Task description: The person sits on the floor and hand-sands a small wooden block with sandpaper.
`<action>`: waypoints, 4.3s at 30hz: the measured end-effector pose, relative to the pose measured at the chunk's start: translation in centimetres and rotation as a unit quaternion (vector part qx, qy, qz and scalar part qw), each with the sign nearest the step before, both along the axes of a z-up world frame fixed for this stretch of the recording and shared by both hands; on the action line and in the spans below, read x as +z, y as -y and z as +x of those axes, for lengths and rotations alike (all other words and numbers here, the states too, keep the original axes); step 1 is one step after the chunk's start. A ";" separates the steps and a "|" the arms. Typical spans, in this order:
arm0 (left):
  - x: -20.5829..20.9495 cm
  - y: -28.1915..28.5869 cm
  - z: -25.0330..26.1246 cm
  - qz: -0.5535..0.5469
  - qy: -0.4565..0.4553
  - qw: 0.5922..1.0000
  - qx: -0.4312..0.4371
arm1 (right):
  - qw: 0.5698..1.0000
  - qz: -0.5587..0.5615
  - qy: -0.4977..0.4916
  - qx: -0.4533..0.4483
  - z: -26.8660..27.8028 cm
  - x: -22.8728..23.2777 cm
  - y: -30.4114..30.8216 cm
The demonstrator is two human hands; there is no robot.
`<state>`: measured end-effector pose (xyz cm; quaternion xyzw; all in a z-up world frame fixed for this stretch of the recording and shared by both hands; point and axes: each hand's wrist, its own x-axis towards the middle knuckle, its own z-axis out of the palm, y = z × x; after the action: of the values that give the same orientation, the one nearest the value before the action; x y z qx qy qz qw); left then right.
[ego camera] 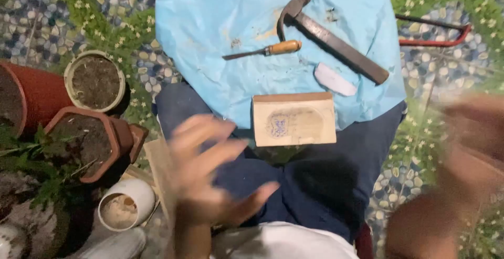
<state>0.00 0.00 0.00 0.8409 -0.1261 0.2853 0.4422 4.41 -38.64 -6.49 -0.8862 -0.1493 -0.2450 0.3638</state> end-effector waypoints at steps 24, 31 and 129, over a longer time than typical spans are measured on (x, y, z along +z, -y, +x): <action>-14.4 5.3 6.3 0.274 -0.097 0.956 -0.037 | 0.992 0.006 -0.130 -0.010 10.1 -5.5 -10.6; -14.8 5.8 6.3 0.268 -0.077 0.960 -0.009 | 0.999 -0.012 0.005 -0.045 5.1 -3.6 -8.6; -14.4 5.4 6.1 0.202 -0.100 0.974 -0.036 | 0.975 -0.028 -0.210 -0.062 3.8 -3.2 -13.9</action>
<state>6.13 -5.39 -14.41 0.9321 -0.1664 0.1520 0.2834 8.19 -24.78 -9.71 -0.9353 -0.0207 -0.0712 0.3460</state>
